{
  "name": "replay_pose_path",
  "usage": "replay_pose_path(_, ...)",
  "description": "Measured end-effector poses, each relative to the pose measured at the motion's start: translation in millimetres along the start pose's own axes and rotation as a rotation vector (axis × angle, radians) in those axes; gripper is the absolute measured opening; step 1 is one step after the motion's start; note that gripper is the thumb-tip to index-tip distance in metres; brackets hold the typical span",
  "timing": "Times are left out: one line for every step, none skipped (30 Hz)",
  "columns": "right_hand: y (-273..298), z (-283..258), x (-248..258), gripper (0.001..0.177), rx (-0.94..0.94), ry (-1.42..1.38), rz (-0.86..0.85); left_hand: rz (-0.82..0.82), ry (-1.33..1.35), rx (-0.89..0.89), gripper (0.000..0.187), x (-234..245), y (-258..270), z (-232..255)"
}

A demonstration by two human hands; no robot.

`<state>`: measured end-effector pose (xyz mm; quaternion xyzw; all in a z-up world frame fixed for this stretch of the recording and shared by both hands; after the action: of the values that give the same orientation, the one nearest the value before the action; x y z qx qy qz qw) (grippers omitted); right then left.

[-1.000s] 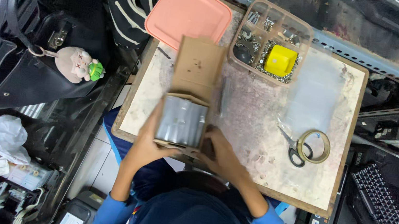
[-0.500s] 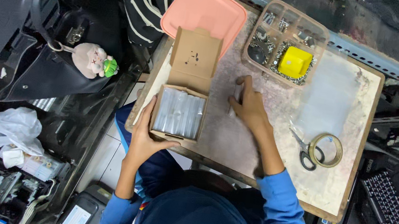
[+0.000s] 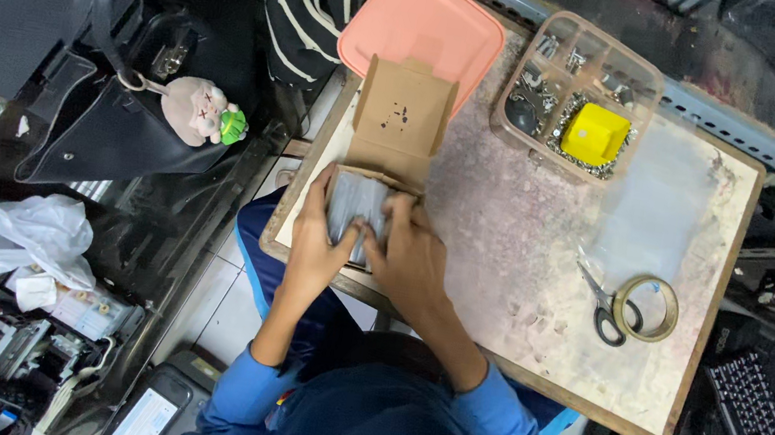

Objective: The person places cylindrical metal objects wrapped in plastic into a cardboard box. They then pick up a yellow container filled with small metal parts and pour them into a clear plastic bag.

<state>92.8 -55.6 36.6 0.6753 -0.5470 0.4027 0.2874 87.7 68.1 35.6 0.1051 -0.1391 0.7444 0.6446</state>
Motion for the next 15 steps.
replay_pose_path(-1,0,-3,0.032,0.002,0.001,-0.005,0.003,0.001,0.005,0.07,0,1,0)
replay_pose_path(-3,-1,-2,0.032,0.003,0.079,0.05,0.011,-0.011,0.015,0.069,0,2,-1)
replay_pose_path(-4,0,-1,0.033,0.001,0.159,0.109,0.014,-0.022,0.023,0.068,-2,3,-1)
replay_pose_path(-3,2,-3,0.033,-0.001,0.16,0.107,0.012,-0.02,0.025,0.068,-2,4,-1)
replay_pose_path(-4,2,-6,0.028,0.022,0.209,0.096,0.027,-0.011,-0.01,0.066,0,3,3)
replay_pose_path(-5,2,-8,0.025,0.045,0.257,0.086,0.042,-0.001,-0.045,0.065,1,3,6)
replay_pose_path(-5,5,-7,0.025,0.048,0.258,0.088,0.044,-0.001,-0.047,0.065,2,6,7)
replay_pose_path(-6,10,-12,0.021,0.04,0.148,-0.012,0.075,0.006,-0.083,0.059,5,9,11)
replay_pose_path(-6,15,-17,0.019,0.029,0.041,-0.112,0.102,0.016,-0.119,0.054,6,12,14)
replay_pose_path(-6,9,-4,0.019,0.029,0.044,-0.11,0.101,0.019,-0.121,0.054,7,19,11)
replay_pose_path(-5,3,7,0.012,0.051,0.023,-0.125,0.151,0.044,-0.145,0.063,11,26,9)
replay_pose_path(-5,-4,19,0.006,0.074,0.003,-0.14,0.201,0.07,-0.169,0.073,15,33,6)
replay_pose_path(-5,-2,18,0.006,0.067,0.004,-0.132,0.193,0.072,-0.175,0.073,11,40,7)
replay_pose_path(-4,-2,17,0.008,0.098,0.013,-0.118,0.304,0.09,-0.147,0.098,15,48,6)
replay_pose_path(-4,-1,16,0.012,0.128,0.021,-0.102,0.414,0.106,-0.12,0.123,19,57,4)
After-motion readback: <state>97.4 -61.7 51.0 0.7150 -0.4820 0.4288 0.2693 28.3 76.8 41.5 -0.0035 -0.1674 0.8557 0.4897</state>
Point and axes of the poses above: each hand's wrist, its own y-axis away from the middle knuckle, its own x-axis out of the back of the hand, z = x × y, the point moved 7 cm from there along -y, towards the middle knuckle, and after that the axes turned 1 degree about -z, right-handed, at the moved point
